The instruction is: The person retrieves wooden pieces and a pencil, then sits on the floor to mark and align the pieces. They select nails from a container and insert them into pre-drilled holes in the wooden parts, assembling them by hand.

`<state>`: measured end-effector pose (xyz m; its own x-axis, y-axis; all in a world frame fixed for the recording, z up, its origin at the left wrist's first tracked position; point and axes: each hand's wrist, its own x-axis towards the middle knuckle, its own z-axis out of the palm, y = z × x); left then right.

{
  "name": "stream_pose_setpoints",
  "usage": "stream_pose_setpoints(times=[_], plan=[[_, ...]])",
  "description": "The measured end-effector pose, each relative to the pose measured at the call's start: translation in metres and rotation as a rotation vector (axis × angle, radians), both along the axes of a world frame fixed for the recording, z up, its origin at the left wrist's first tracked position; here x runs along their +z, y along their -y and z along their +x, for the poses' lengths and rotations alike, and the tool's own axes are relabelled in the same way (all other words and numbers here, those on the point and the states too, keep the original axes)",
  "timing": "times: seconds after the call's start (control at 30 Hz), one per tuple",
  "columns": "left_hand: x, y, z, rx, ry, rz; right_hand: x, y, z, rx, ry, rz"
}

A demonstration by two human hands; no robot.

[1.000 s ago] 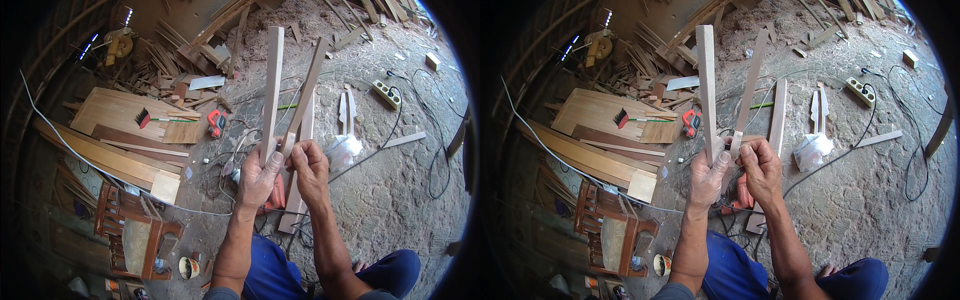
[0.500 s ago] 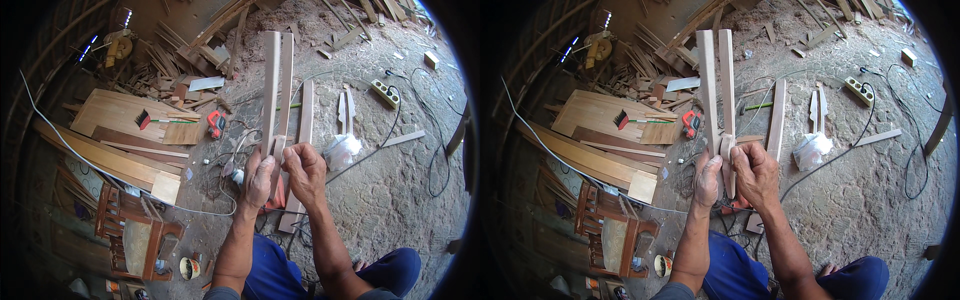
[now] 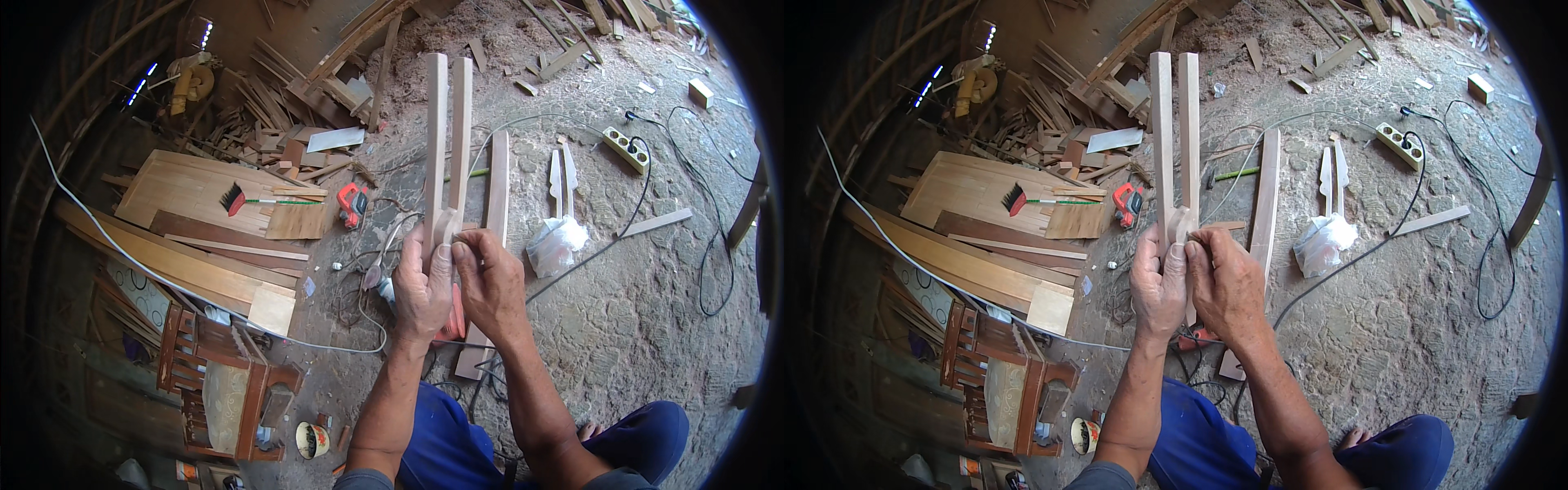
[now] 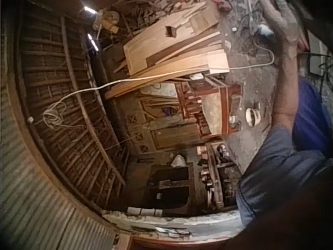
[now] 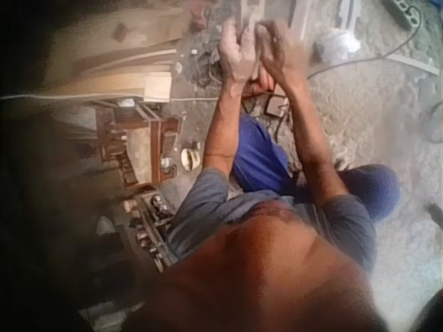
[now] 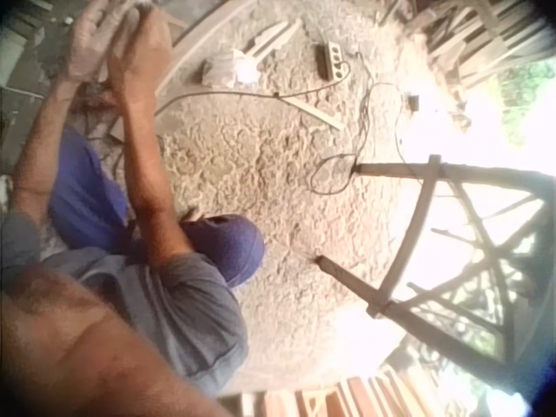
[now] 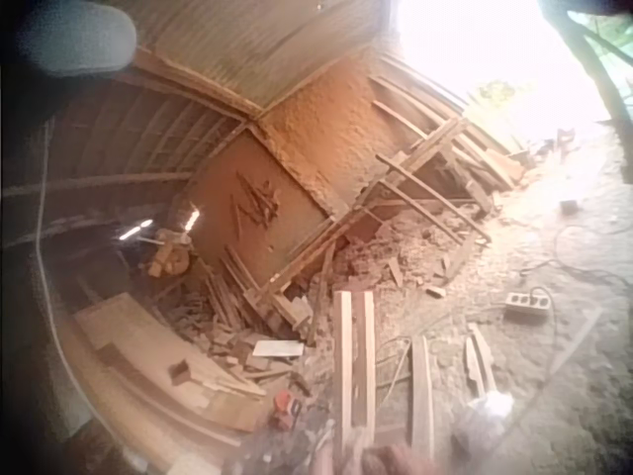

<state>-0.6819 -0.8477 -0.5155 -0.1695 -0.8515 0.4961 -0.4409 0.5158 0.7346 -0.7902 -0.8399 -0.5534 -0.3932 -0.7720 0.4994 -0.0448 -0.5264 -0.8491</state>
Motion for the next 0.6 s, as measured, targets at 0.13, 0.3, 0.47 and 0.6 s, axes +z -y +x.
stream_pose_setpoints(times=[0.13, 0.3, 0.47, 0.6], plan=[[0.006, 0.000, 0.003, 0.031, 0.028, 0.031, 0.000, 0.001, -0.007, 0.124, 0.024, -0.007], [0.007, 0.000, 0.003, 0.034, 0.131, 0.021, -0.001, 0.001, -0.010, 0.066, -0.050, 0.035], [0.002, 0.003, 0.006, 0.012, 0.018, 0.046, -0.006, 0.004, -0.010, 0.159, 0.037, 0.075], [-0.001, 0.011, 0.012, -0.084, -0.182, 0.169, -0.009, 0.007, -0.008, 0.307, 0.228, 0.068]])
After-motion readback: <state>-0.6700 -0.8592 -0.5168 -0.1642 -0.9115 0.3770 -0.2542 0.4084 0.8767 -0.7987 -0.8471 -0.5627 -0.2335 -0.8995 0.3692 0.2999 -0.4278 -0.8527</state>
